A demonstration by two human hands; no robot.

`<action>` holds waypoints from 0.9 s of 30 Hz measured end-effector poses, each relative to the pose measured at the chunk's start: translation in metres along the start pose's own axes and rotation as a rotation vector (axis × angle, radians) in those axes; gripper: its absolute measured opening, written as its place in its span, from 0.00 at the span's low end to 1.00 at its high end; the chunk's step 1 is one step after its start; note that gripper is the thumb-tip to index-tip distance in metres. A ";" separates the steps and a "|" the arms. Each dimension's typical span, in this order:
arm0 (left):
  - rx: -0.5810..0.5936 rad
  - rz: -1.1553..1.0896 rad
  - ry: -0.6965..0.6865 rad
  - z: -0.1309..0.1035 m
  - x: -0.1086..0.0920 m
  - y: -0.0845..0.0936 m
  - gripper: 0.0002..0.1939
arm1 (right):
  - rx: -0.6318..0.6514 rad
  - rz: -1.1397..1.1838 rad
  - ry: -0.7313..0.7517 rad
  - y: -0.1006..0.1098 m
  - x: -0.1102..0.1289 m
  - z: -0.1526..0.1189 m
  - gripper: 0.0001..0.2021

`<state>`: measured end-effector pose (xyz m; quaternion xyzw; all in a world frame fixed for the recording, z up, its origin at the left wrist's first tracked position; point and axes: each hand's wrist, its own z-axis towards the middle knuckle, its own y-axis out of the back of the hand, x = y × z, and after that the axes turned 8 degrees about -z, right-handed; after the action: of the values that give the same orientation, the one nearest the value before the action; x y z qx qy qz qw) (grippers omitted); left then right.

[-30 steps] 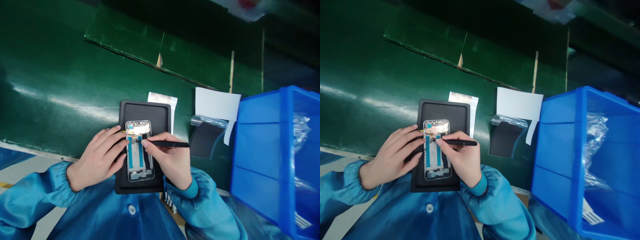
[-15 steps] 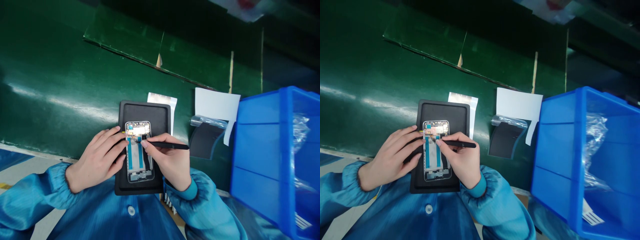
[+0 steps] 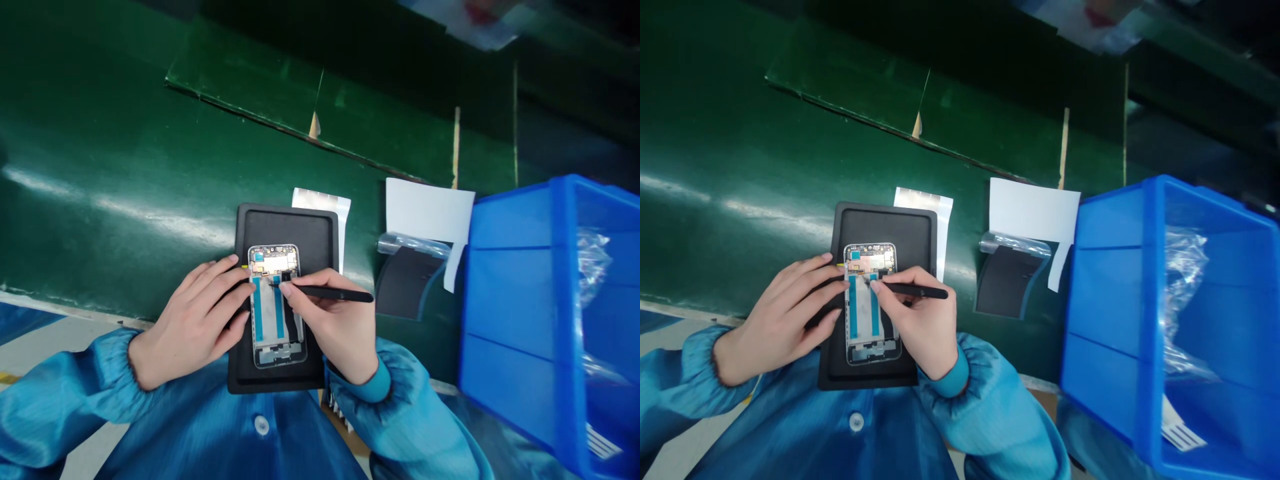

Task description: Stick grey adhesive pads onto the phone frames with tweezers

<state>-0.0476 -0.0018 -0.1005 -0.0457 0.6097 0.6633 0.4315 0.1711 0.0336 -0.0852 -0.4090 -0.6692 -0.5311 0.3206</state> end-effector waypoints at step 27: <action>0.131 0.275 -0.007 0.008 -0.009 0.001 0.22 | 0.012 -0.015 0.014 0.000 0.000 -0.001 0.08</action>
<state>-0.0389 0.0000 -0.0925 0.0690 0.6505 0.6753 0.3407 0.1711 0.0326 -0.0850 -0.3982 -0.6732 -0.5323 0.3238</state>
